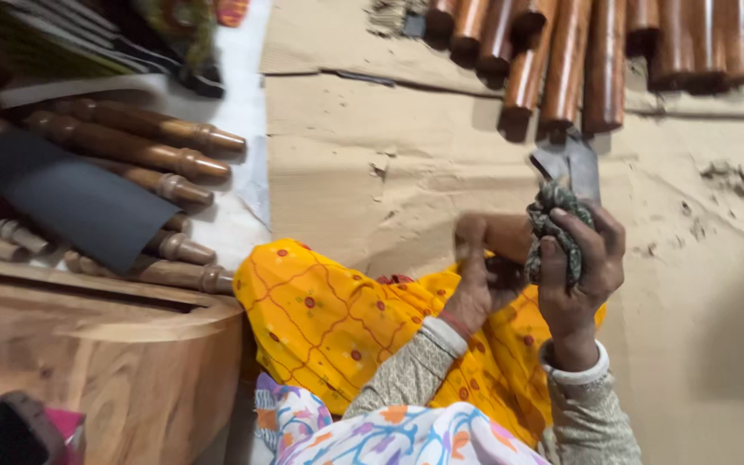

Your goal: The person sits on the floor and sands wooden cylindrical pieces one at a time, rubbing a green abrasive block over the wood surface, turning the pieces to cover different sides, and placing finished pieces with a pile of similar rollers on the cardboard-covered floor.

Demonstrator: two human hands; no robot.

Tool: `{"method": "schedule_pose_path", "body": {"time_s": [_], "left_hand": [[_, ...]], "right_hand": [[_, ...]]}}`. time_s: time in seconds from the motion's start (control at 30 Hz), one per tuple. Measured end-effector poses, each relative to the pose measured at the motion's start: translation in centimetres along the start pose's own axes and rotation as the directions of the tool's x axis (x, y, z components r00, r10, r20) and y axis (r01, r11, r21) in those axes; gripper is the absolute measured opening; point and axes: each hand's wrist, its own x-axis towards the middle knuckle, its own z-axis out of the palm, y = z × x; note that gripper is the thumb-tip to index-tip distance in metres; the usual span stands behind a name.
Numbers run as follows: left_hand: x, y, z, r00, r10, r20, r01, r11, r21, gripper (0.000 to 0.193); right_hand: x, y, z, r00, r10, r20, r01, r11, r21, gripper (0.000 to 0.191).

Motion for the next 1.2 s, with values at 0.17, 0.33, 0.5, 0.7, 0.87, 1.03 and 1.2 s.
{"method": "schedule_pose_path", "body": {"time_s": [0.17, 0.33, 0.5, 0.7, 0.87, 1.03, 1.2], "left_hand": [[-4.9, 4.2, 0.4, 0.938, 0.316, 0.144, -0.237, 0.279, 0.931, 0.084], [-5.2, 4.3, 4.6, 0.333, 0.251, 0.909, -0.432, -0.816, 0.384, 0.079], [-0.8, 4.4, 6.6, 0.374, 0.429, 0.822, -0.344, -0.759, 0.552, 0.066], [0.3, 4.0, 5.5, 0.332, 0.335, 0.882, -0.386, -0.805, 0.451, 0.071], [0.4, 3.5, 5.8, 0.281, 0.392, 0.876, -0.423, -0.769, 0.48, 0.076], [0.5, 3.0, 4.5, 0.366, 0.323, 0.873, -0.345, -0.824, 0.45, 0.079], [0.8, 1.7, 3.9, 0.482, 0.208, 0.851, -0.304, -0.872, 0.385, 0.07]], "right_hand": [[2.5, 0.4, 0.5, 0.999, 0.007, 0.033, -0.007, 1.0, -0.019, 0.016], [3.9, 0.0, 2.4, 0.982, -0.118, 0.145, 0.133, 0.986, -0.098, 0.037], [5.9, -1.1, 3.2, 0.935, -0.232, 0.268, 0.305, 0.913, -0.271, 0.058], [1.5, -1.2, 1.0, 0.906, -0.28, 0.316, 0.367, 0.893, -0.261, 0.043], [-1.5, -1.4, -4.0, 0.954, 0.288, 0.082, -0.295, 0.86, 0.417, 0.041], [2.6, -2.3, -3.7, 0.985, 0.17, -0.004, -0.166, 0.968, 0.188, 0.047], [6.7, -1.2, 0.6, 0.981, 0.014, 0.195, 0.071, 0.904, -0.421, 0.023]]}}
